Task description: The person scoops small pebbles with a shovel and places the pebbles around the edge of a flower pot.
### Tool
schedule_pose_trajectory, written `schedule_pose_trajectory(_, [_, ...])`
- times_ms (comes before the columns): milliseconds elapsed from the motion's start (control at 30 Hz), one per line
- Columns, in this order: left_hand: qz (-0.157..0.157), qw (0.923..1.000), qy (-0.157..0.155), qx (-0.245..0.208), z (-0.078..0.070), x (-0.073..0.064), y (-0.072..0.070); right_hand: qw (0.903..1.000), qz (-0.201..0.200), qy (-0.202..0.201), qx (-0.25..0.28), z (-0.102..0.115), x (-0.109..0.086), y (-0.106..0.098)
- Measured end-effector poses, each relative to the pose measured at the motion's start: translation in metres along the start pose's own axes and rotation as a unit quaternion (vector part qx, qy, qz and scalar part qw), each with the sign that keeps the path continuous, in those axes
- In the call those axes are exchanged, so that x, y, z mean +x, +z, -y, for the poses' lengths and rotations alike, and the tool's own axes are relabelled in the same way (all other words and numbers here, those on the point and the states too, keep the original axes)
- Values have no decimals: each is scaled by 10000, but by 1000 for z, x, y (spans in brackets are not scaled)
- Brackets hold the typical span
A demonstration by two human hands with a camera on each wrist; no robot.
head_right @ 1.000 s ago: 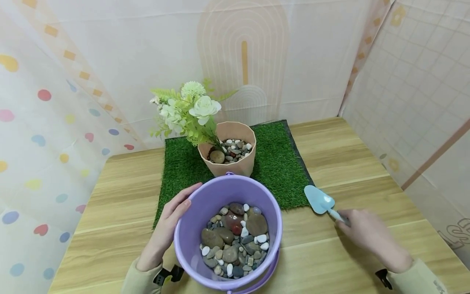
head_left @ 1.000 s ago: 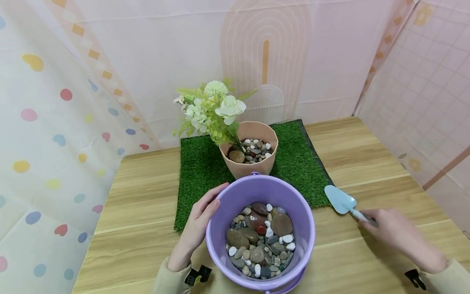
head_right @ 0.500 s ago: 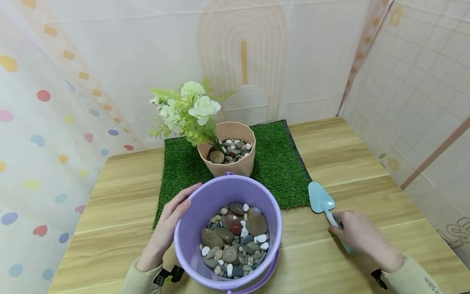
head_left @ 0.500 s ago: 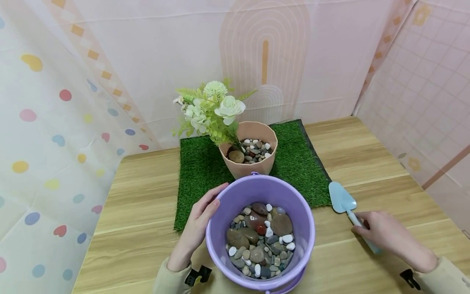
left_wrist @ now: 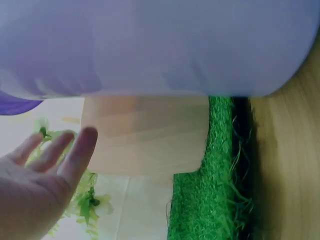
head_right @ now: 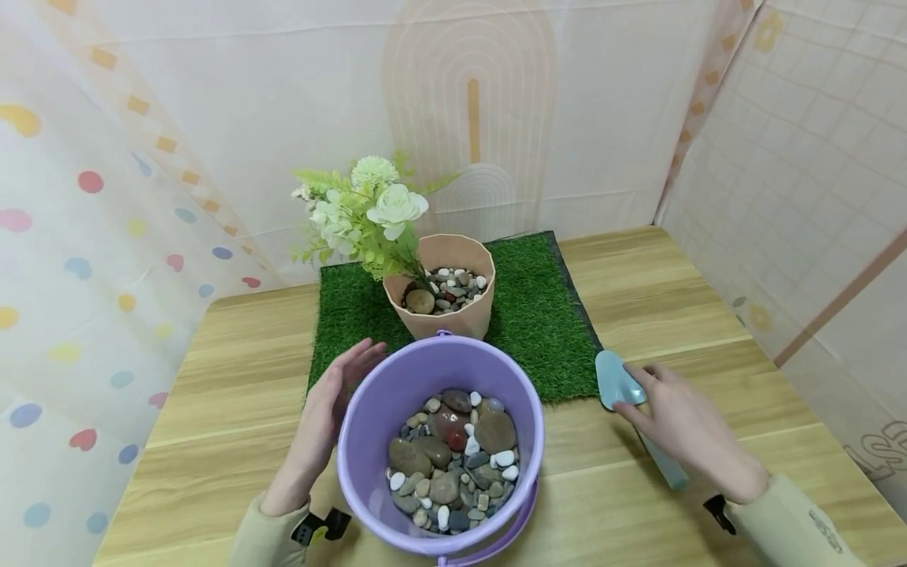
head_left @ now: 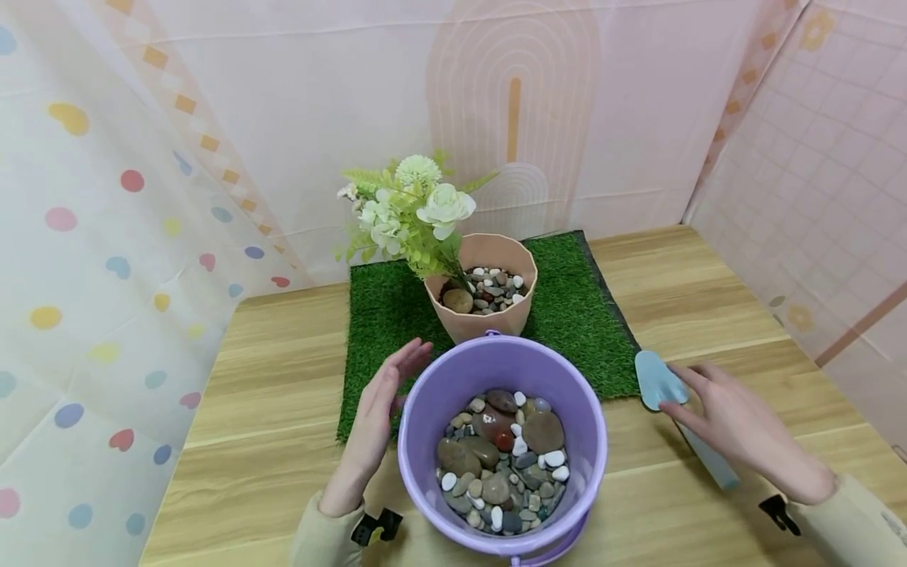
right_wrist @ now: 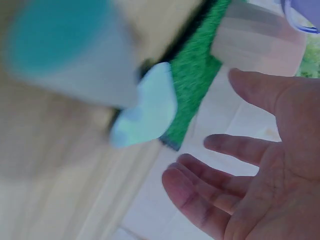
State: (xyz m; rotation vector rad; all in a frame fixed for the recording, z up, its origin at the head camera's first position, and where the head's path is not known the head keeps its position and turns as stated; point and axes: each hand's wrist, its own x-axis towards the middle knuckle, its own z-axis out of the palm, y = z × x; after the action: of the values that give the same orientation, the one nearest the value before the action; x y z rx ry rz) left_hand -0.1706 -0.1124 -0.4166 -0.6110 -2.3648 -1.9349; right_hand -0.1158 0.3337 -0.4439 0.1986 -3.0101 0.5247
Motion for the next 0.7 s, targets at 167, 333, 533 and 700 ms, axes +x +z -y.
schedule_pose_trajectory(167, [-518,9966,-609,221,1,14,-6,9986,3,-194,484,21,31,-10])
schedule_pose_trajectory(333, [-469,9931,-1070,105,8,33,-14,9898,232,-384,1349,45,75,-17])
schedule_pose_trajectory(533, [-462,9910,-1253,21,14,62,-17,9653,589,-339,2523,77,134,-21])
schedule_pose_trajectory(700, [-464,9910,-1244,-150,15,84,-14,9518,669,-163,2989,98,166,-21])
